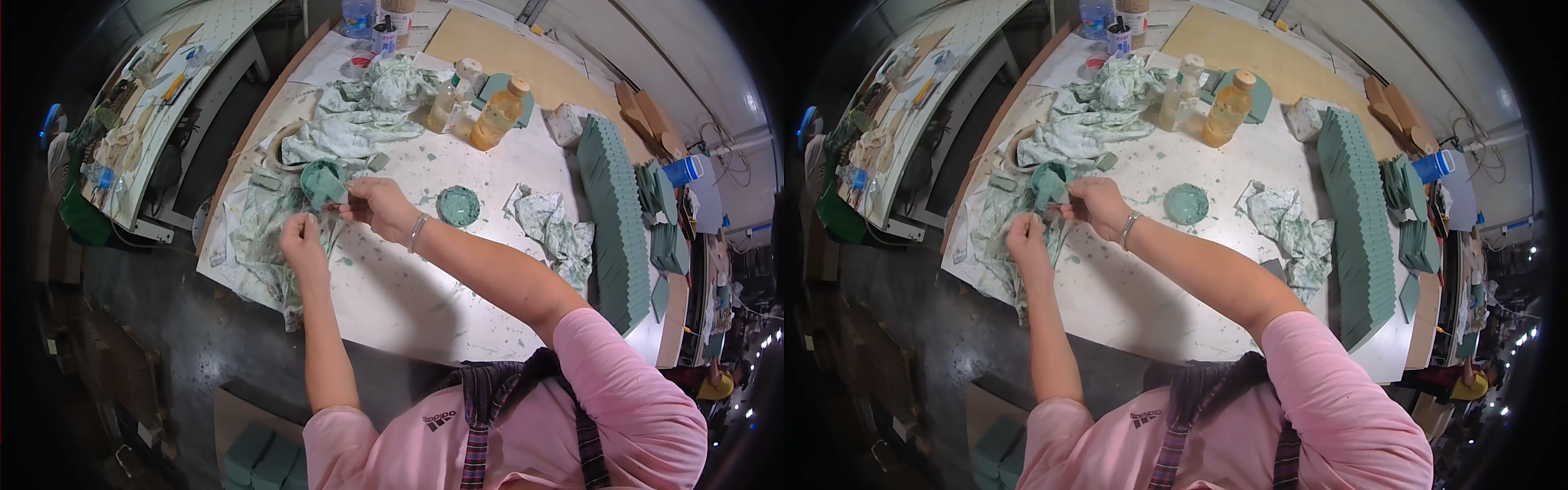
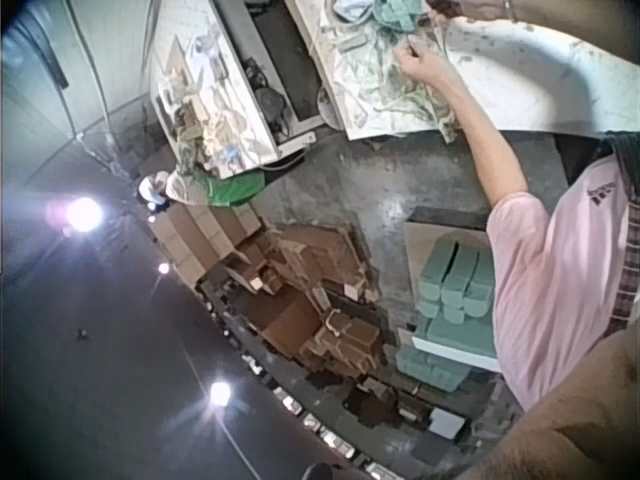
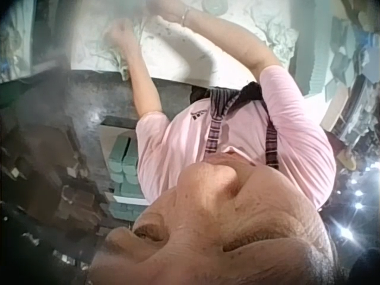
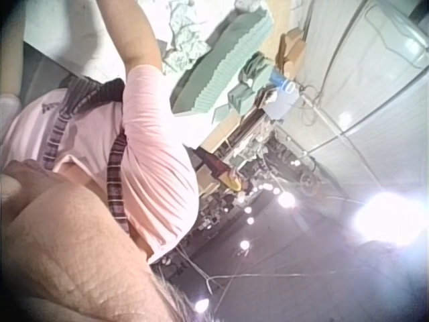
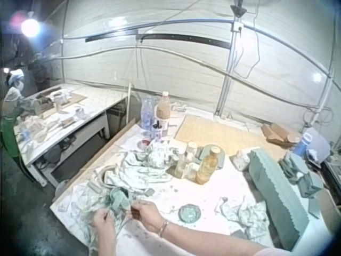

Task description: The person applies adhesive to individual foam pieces using a handheld applicator and stacks them together.

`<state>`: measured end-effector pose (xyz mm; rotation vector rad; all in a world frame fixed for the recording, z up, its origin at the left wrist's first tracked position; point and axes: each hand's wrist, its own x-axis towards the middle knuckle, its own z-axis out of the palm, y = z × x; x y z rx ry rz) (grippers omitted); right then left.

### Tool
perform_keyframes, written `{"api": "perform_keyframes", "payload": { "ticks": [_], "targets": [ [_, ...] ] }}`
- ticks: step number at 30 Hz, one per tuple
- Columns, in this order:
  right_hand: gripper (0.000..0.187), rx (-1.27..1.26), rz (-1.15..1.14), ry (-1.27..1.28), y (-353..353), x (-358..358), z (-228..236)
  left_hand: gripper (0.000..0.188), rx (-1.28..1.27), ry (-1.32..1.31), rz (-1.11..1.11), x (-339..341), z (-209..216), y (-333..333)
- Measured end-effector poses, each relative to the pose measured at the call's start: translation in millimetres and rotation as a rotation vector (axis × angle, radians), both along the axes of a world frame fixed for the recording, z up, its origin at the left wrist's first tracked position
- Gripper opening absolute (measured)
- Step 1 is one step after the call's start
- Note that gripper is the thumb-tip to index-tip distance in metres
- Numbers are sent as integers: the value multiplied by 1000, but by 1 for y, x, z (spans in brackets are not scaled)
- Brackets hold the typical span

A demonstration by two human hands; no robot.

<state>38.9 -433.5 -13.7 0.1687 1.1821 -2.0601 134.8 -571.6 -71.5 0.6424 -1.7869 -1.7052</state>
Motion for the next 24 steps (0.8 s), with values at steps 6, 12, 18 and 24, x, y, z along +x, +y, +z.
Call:
{"api": "perform_keyframes", "payload": {
  "ticks": [6,12,18,24],
  "targets": [
    [15,0,37,21,7,-3,-2,4,61,32,50,2,0,4],
    [15,-14,39,-12,2,3,-1,5,-36,31,113,-10,-8,-6],
    [12,-38,-6,-30,7,-3,-8,4,-64,45,82,-4,-3,14],
    [15,-23,17,-45,23,16,3,4,-136,8,109,-13,-14,1]
  ]
}}
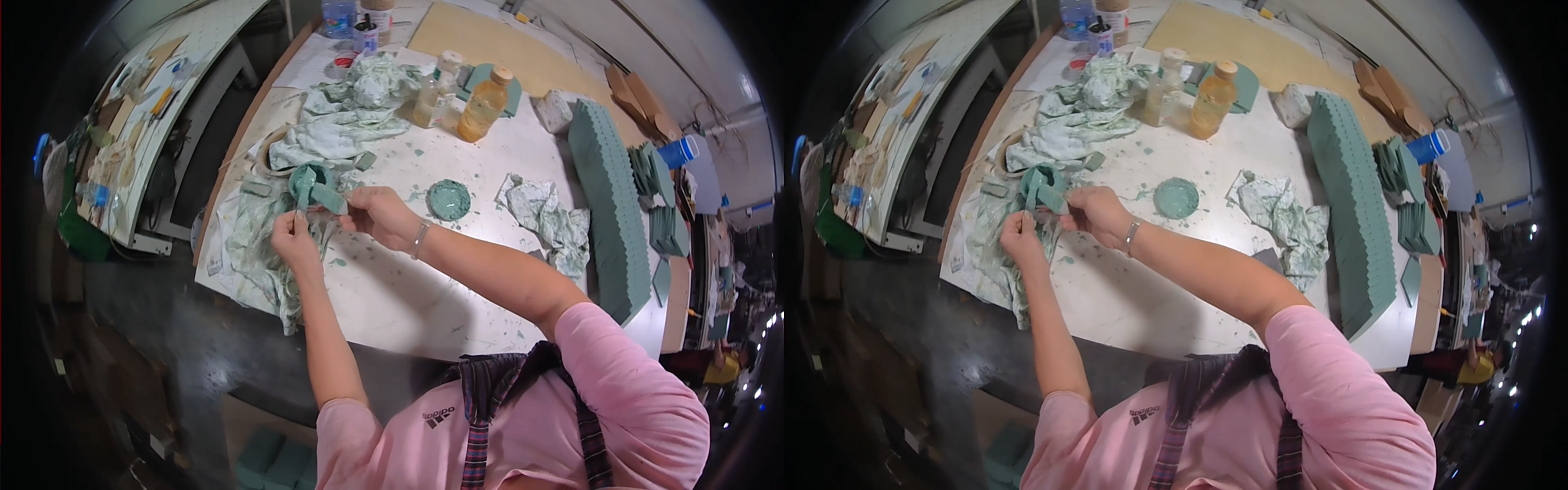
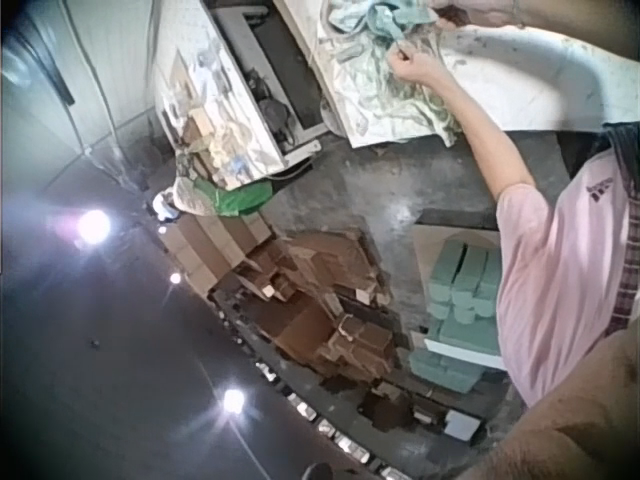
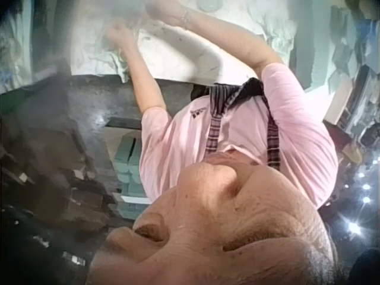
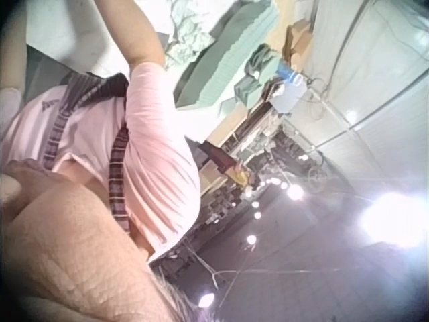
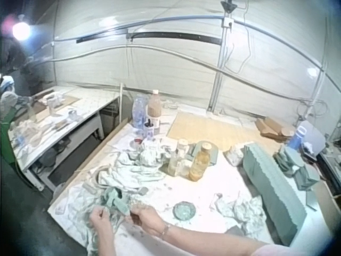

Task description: The person applies adhesive to individual foam pieces using a handheld applicator and stacks them together.

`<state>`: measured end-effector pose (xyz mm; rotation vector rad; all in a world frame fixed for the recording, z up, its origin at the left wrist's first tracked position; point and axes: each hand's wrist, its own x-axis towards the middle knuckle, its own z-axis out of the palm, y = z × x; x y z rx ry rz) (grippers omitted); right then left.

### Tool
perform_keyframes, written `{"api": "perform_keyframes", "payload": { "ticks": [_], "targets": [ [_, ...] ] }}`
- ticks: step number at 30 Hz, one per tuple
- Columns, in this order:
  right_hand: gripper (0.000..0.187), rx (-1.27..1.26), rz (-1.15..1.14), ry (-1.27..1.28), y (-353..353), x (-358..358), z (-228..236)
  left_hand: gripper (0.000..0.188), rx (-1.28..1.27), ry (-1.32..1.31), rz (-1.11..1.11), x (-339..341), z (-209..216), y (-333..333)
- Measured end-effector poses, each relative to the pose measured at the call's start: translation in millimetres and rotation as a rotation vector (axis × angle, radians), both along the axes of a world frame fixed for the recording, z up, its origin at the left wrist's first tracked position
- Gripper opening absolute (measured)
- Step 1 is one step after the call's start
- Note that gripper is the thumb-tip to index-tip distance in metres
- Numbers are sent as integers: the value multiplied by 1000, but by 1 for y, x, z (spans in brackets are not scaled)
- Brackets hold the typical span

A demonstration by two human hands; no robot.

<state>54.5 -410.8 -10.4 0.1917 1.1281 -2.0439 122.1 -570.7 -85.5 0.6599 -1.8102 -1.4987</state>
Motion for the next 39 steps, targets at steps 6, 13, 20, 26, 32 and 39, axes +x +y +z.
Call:
{"api": "perform_keyframes", "payload": {
  "ticks": [6,13,20,26,32,39],
  "targets": [
    [23,-10,-37,59,116,31,0,2,-11,-68,-272,-5,-5,71],
    [28,71,-287,-55,254,107,0,11,-79,-316,-519,-19,-9,145],
    [33,-68,-521,-93,293,147,13,21,-747,-354,-494,4,41,177],
    [31,-313,-451,36,324,175,8,40,639,-259,-1302,55,78,287],
    [28,-448,-440,-40,365,209,3,39,768,-309,-1377,94,94,355],
    [36,270,-515,375,554,263,39,38,613,-82,-1084,110,121,464]
  ]
}}
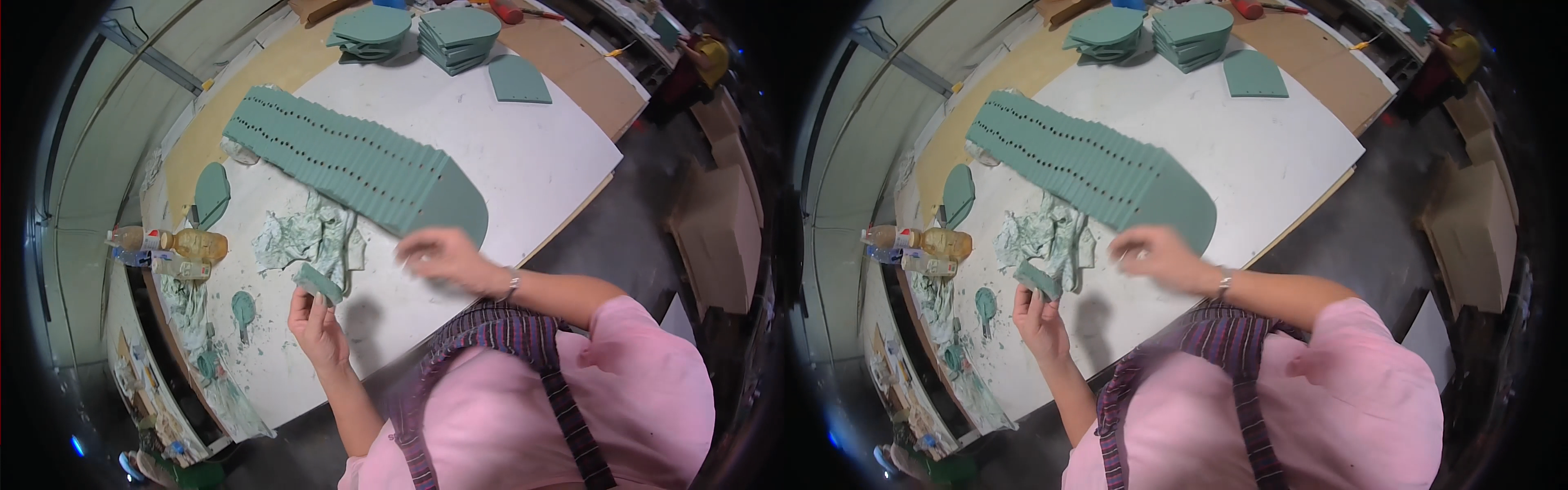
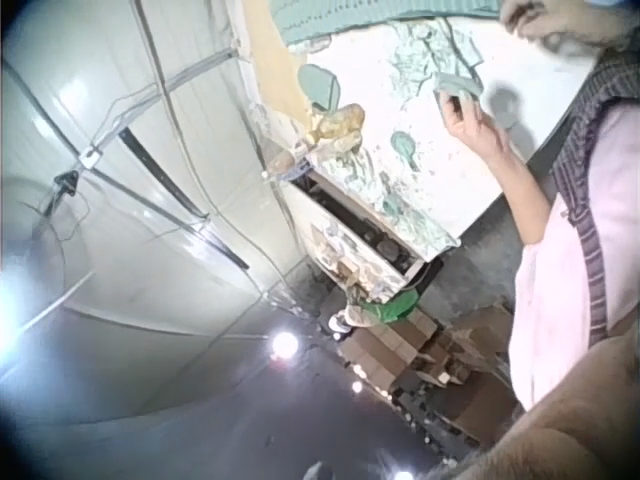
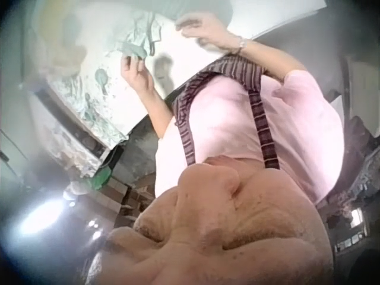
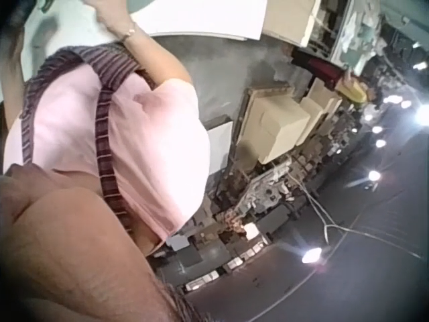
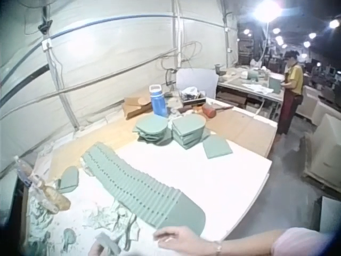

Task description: The person applies adhesive to individual foam pieces using a handheld applicator and stacks them together.

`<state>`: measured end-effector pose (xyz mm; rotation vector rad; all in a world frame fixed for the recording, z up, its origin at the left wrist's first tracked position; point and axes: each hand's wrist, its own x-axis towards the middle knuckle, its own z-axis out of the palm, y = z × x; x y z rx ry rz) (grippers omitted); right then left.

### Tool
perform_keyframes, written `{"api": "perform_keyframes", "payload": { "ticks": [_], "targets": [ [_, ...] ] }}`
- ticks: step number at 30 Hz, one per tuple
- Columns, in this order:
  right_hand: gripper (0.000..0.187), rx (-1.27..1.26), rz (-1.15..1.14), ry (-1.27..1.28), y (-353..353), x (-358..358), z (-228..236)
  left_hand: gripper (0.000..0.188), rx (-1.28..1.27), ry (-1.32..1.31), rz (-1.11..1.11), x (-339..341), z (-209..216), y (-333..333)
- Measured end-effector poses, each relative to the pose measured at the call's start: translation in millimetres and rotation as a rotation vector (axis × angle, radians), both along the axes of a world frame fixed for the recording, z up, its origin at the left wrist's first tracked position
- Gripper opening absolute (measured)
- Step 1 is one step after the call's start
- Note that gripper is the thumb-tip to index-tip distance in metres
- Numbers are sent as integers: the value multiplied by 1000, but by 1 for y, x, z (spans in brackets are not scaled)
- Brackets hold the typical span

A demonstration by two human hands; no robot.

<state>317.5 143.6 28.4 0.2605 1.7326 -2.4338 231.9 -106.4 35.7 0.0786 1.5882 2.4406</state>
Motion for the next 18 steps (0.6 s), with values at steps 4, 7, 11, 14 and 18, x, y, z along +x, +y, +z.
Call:
{"api": "perform_keyframes", "payload": {
  "ticks": [4,7,11,14,18],
  "targets": [
    [62,457,-281,220,113,6,-25,35,-425,170,80,10,14,71],
    [82,705,-229,193,143,-3,-49,33,-786,365,31,8,21,103],
    [99,688,-22,66,150,-23,-58,33,-1178,687,-104,-3,44,159],
    [101,614,54,94,144,-28,-57,35,-1303,801,-125,-21,44,189],
    [102,648,55,99,140,-31,-60,36,-1412,1029,-190,-44,47,237]
  ]
}}
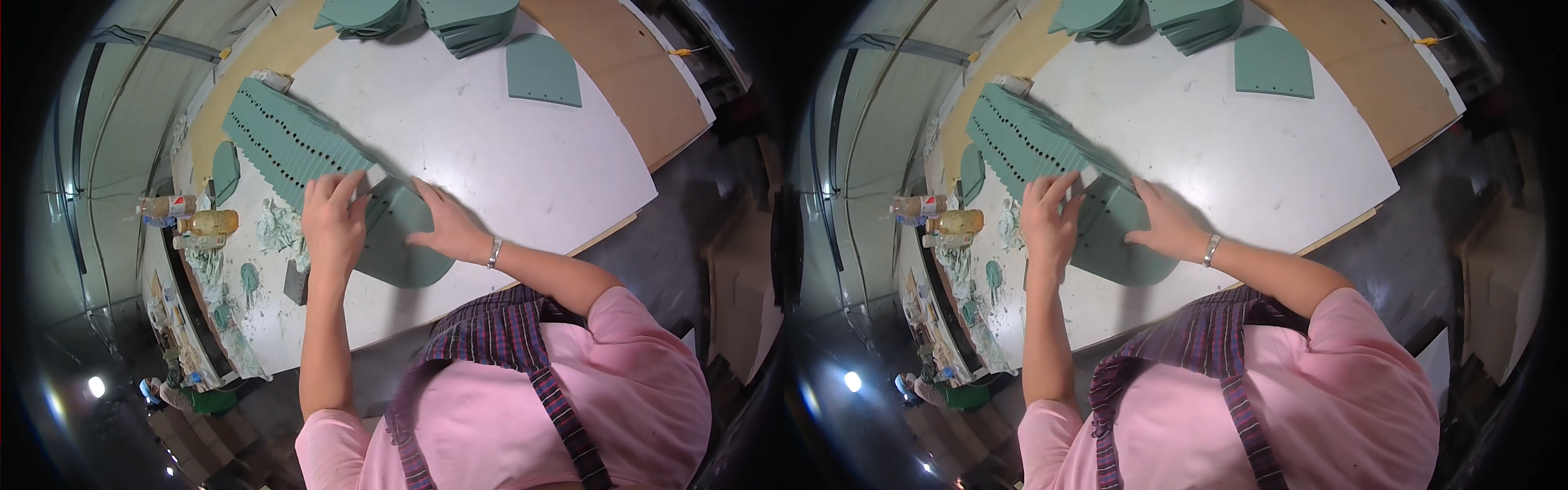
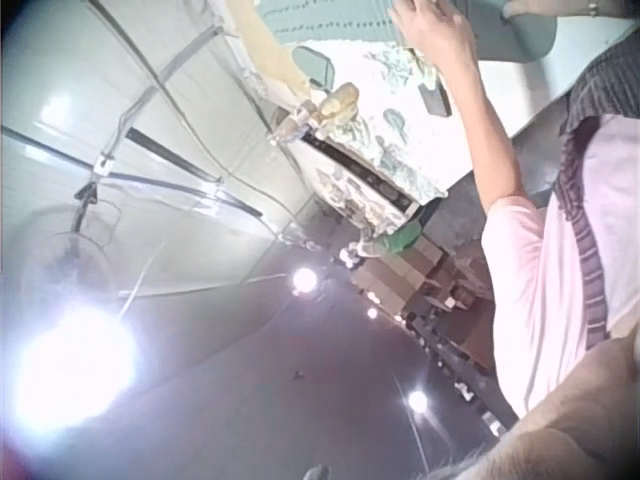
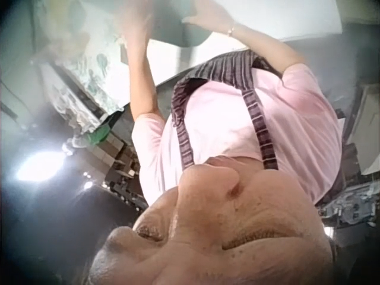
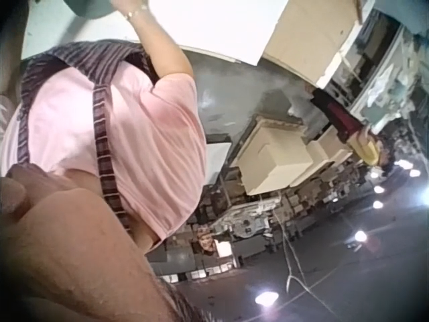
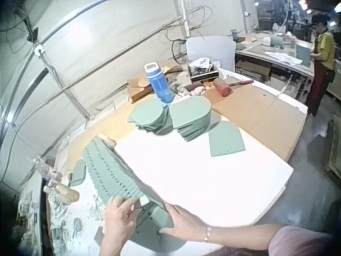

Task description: The person applies adhesive to individual foam pieces using a handheld applicator and stacks them together.

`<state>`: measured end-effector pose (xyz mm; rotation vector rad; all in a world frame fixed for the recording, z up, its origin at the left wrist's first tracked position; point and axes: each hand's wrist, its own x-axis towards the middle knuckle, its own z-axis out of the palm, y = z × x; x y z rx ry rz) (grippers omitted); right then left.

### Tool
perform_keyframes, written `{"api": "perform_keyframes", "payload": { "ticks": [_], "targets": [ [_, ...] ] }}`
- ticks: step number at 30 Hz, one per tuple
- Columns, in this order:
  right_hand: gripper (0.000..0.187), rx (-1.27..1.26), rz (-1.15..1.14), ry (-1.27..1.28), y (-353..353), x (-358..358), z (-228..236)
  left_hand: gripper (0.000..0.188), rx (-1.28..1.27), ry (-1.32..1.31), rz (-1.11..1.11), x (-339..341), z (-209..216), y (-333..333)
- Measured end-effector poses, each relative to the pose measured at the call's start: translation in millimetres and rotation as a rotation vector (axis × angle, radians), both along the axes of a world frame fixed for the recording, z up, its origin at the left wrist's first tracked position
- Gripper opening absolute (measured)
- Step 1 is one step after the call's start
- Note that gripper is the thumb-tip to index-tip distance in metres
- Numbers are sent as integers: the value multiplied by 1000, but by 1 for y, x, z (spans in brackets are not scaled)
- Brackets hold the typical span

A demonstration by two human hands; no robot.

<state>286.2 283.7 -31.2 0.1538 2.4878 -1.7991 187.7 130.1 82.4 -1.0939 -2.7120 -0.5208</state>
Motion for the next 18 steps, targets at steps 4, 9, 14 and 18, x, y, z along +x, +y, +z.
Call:
{"api": "perform_keyframes", "payload": {
  "ticks": [4,9,14,18],
  "targets": [
    [102,-16,-26,72,-2,1,-16,36,-98,29,-60,-6,-2,-2],
    [103,-99,-6,35,0,1,-16,34,-192,-49,81,2,17,-30],
    [103,-80,66,-22,-4,-3,-7,35,-71,17,-71,-12,8,16],
    [103,-55,45,10,4,-3,-15,34,-171,-94,46,-4,3,-45]
  ]
}}
